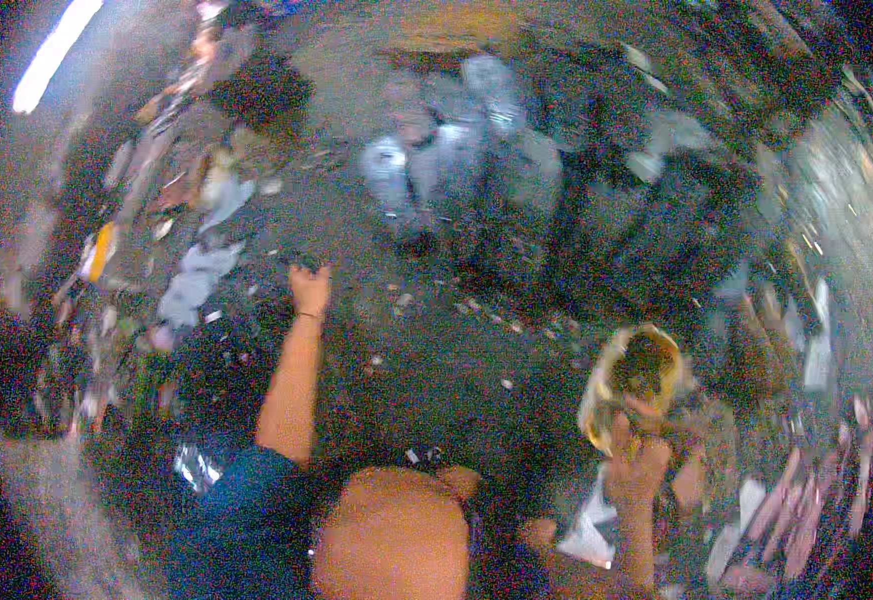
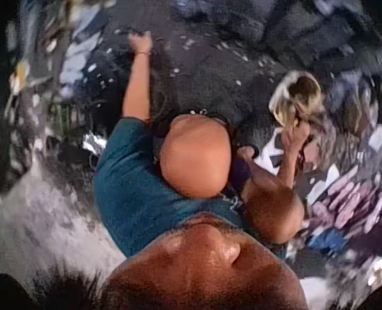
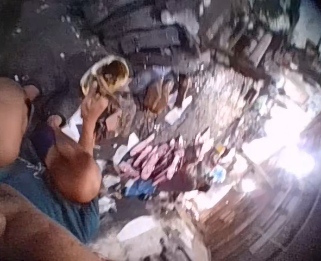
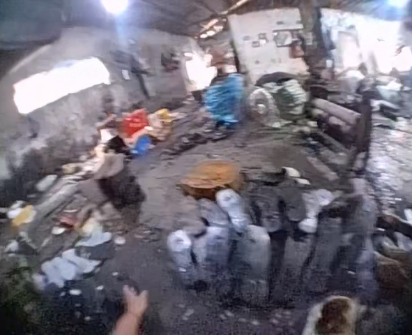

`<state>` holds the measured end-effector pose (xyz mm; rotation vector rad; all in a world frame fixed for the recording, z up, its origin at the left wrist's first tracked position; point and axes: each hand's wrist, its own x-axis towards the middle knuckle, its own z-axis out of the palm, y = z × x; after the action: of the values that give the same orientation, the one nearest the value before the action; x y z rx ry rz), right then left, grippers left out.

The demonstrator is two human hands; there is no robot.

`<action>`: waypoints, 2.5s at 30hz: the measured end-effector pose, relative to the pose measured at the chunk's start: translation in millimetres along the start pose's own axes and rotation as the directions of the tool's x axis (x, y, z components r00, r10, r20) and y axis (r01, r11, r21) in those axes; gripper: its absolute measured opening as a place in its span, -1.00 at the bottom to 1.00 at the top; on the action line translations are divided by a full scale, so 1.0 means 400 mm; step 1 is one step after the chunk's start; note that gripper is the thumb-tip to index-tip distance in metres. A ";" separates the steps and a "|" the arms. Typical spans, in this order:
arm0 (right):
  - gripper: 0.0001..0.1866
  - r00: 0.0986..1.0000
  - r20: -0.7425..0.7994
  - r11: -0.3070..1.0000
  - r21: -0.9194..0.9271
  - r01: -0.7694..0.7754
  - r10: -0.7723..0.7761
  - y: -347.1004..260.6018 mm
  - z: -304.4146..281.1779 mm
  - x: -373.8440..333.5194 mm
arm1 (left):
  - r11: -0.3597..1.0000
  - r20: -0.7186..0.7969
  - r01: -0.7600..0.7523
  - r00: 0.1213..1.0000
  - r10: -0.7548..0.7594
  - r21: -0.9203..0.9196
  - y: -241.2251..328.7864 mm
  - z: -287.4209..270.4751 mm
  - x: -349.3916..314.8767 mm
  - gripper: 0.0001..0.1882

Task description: The person paints the soles of multiple black slippers with a dark substance using a brush. They repeatedly dip the brush into a yellow container, apply the substance to each slipper sole, and place the treated slippers back on the floor.

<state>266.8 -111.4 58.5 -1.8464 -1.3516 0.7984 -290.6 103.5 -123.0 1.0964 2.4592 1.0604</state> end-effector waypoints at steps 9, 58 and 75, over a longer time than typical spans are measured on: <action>-0.69 0.960 -0.281 0.843 -0.519 -0.138 -0.016 0.203 -0.034 0.109 | 0.801 0.451 0.487 0.836 -0.312 -0.348 0.044 -0.037 0.056 -0.44; -0.72 0.808 -0.039 0.780 0.236 0.579 -0.588 -0.156 0.027 0.140 | 0.595 0.848 0.639 0.184 0.497 -0.488 0.507 0.185 -0.680 -0.48; -0.69 0.967 -0.166 0.976 0.067 0.207 -0.194 -0.085 -0.023 0.253 | 0.334 0.937 0.929 0.037 0.348 -0.161 0.665 0.049 -0.785 -0.36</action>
<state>283.0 -8.9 84.3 -1.6405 -1.3559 0.5814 79.2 6.7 30.8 0.2572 0.5788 0.7033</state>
